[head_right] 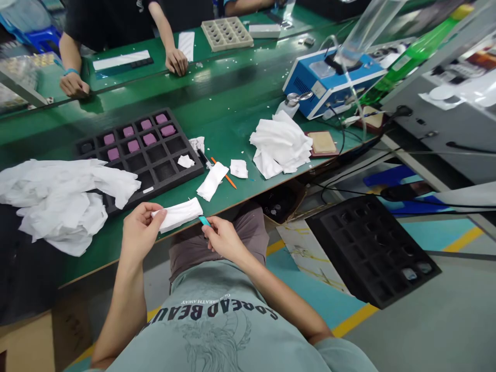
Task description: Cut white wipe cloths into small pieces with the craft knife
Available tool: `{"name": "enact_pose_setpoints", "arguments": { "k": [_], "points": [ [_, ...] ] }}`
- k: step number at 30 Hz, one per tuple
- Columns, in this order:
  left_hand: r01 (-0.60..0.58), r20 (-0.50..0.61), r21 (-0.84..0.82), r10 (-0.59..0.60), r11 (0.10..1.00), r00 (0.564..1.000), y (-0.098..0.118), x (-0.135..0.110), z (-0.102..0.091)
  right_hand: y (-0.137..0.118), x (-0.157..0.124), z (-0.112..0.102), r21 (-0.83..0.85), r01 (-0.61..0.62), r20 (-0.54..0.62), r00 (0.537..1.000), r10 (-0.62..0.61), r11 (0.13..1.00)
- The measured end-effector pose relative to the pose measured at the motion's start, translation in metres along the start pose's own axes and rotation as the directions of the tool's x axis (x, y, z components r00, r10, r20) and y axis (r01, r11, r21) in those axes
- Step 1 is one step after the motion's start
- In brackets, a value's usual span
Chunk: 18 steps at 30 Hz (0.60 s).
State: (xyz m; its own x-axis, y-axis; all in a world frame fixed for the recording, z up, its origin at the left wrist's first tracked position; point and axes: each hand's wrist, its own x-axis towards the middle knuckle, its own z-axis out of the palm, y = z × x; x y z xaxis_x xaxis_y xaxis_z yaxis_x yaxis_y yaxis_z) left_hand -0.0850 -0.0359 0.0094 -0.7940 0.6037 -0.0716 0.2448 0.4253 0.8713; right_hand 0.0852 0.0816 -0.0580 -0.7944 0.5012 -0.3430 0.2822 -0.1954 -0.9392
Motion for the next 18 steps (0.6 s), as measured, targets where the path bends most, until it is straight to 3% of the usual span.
{"name": "enact_pose_setpoints", "arguments": {
  "k": [4, 7, 12, 18],
  "points": [
    [0.035, -0.015, 0.357, -0.032, 0.934, 0.999, -0.02, 0.001, -0.003, 0.004, -0.002, -0.005, -0.042, 0.024, -0.071, 0.997, -0.027, 0.999],
    [-0.002, 0.003, 0.514, 0.001, 0.858, 1.0, -0.022, 0.001, -0.003, 0.004, -0.005, -0.007, -0.136, 0.043, -0.121, 0.991, -0.06, 0.99],
    [-0.189, 0.015, 0.489, 0.208, 0.851, 0.978, -0.011, 0.01, 0.003, -0.002, -0.008, -0.007, -0.306, 0.064, -0.135, 0.985, -0.109, 0.95],
    [-0.233, 0.176, 0.323, 0.184, 0.917, 0.967, -0.011, 0.026, 0.026, -0.001, -0.011, -0.006, -0.437, 0.093, -0.16, 0.971, -0.18, 0.895]
  ]
}}
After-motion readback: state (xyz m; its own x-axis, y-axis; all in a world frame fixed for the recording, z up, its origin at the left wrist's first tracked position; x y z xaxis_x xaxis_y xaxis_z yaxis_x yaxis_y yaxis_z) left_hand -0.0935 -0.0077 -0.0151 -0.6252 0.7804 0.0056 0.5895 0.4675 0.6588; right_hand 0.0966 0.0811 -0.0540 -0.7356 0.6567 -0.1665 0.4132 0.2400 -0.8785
